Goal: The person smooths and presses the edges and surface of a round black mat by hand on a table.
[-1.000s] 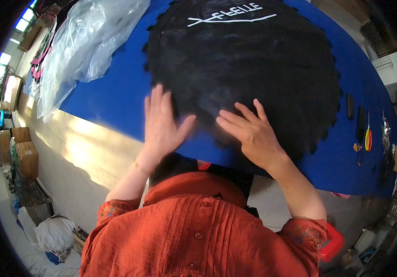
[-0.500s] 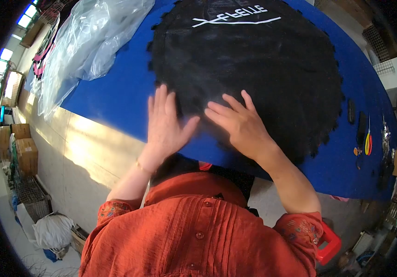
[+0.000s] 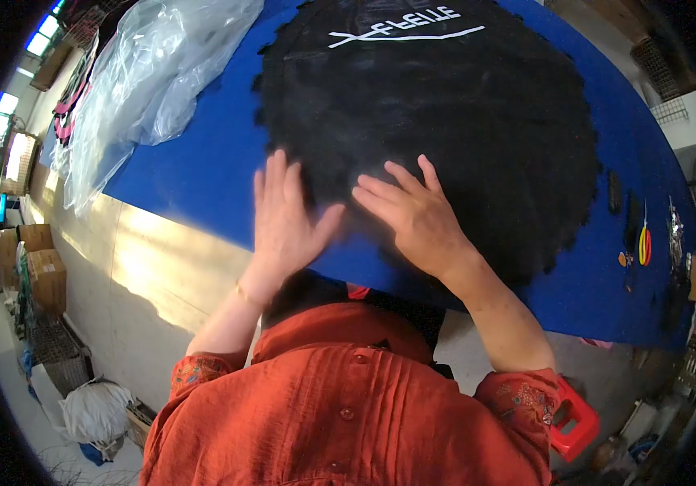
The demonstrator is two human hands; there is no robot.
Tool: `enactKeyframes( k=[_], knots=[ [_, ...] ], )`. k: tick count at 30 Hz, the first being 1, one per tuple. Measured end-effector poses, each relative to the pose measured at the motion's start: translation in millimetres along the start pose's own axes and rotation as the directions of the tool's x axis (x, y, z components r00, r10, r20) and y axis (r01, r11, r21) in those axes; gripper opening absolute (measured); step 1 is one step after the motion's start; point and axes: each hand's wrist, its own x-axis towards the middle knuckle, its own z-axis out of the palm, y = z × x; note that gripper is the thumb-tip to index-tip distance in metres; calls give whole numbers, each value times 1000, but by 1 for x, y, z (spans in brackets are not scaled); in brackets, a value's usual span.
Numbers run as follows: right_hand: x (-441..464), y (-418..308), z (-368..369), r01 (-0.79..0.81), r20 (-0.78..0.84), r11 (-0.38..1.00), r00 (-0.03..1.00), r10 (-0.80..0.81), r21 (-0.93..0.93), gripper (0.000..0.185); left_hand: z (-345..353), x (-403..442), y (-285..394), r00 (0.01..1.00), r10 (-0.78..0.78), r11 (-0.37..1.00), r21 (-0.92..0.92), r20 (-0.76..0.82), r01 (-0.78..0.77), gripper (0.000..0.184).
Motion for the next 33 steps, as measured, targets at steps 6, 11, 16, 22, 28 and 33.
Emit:
enactKeyframes(
  k=[6, 11, 16, 22, 28, 33],
  knots=[
    [-45, 5, -21, -77, 39, 997, 996, 77, -6, 60, -1, 0, 0, 1000, -6, 1000, 0, 6, 6, 91],
    [-85, 10, -41, -163, 69, 987, 984, 163, -16, 57, 0, 0, 0, 1000, -7, 1000, 20, 11, 7, 91],
    [-84, 10, -38, -149, 51, 989, 987, 149, -10, 58, 1, -1, 0, 1000, -5, 1000, 24, 9, 5, 91],
    [-56, 1, -20, -83, 25, 996, 996, 83, -14, 61, 1, 0, 0, 1000, -6, 999, 32, 0, 6, 90],
    [-33, 7, -10, -65, -10, 996, 998, 65, -65, 64, 2, -1, 0, 1000, 3, 999, 32, -10, -2, 90],
    [2, 22, 3, -113, -75, 986, 992, 104, -123, 73, -2, 0, 2, 1000, -5, 1000, 22, -2, 5, 89]
  ],
)
